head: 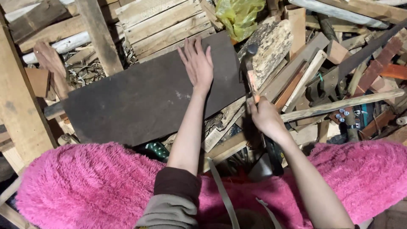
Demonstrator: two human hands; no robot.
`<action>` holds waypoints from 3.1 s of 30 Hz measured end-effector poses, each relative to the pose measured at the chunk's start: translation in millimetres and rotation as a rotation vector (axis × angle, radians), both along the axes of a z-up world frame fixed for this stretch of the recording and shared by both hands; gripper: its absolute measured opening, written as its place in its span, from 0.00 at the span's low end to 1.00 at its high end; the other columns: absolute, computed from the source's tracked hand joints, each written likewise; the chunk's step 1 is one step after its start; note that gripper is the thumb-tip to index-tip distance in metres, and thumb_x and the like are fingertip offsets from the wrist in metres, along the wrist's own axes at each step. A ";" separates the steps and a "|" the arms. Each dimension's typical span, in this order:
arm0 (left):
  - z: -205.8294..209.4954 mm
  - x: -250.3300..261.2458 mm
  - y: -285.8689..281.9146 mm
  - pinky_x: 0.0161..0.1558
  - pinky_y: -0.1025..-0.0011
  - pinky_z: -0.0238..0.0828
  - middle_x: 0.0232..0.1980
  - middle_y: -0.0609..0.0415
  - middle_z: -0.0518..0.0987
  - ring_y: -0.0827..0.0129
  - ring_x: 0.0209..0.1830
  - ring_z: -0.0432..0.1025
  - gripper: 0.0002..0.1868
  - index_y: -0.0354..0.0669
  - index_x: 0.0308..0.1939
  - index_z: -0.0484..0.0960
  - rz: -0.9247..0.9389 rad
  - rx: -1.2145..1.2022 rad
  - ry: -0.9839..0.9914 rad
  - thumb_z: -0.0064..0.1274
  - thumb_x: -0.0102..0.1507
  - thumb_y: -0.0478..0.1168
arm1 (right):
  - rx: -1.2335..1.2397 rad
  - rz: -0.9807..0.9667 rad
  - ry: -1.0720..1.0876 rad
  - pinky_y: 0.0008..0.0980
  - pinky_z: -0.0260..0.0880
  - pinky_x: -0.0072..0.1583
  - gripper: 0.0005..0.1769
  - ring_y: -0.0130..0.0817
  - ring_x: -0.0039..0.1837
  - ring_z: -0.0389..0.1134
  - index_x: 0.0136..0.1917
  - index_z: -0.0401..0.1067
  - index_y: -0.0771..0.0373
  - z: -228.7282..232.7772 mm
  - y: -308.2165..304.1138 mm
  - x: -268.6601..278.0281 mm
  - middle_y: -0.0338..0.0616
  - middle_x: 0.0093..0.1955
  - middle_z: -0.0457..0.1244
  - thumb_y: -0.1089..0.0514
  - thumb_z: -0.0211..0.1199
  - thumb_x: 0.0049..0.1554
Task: Dismantling a wooden board using a hammer and a pry bar in a scrap wood pile
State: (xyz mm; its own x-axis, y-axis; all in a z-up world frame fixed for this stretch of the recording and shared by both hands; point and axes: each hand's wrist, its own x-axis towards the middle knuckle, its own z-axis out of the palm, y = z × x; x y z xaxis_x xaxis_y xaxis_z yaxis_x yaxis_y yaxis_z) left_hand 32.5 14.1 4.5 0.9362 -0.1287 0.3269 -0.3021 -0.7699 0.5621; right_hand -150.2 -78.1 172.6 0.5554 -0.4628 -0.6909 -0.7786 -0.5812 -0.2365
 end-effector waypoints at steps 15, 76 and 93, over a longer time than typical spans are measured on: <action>-3.9 34.2 -5.6 0.63 0.54 0.54 0.46 0.47 0.76 0.54 0.53 0.66 0.22 0.42 0.44 0.84 0.099 -0.087 0.113 0.65 0.57 0.55 | 0.542 -0.470 -0.247 0.31 0.53 0.25 0.11 0.32 0.24 0.53 0.47 0.65 0.69 3.6 -37.7 -41.0 0.44 0.28 0.57 0.58 0.52 0.69; 279.2 -82.8 135.8 0.40 0.71 0.74 0.07 0.56 0.65 0.67 0.11 0.61 0.40 0.42 0.08 0.77 -0.017 -0.818 -0.716 0.35 0.77 0.41 | 0.161 -0.646 -0.864 0.33 0.69 0.26 0.19 0.38 0.25 0.66 0.63 0.69 0.76 9.9 -13.3 -157.1 0.61 0.36 0.67 0.69 0.60 0.59; 321.5 -127.0 34.3 0.20 0.75 0.61 0.11 0.58 0.68 0.70 0.09 0.59 0.34 0.43 0.09 0.77 -0.324 -0.967 -0.637 0.38 0.73 0.35 | 0.425 -0.560 -1.685 0.42 0.70 0.67 0.20 0.54 0.67 0.70 0.61 0.70 0.73 74.8 -34.7 -149.6 0.67 0.64 0.67 0.58 0.54 0.61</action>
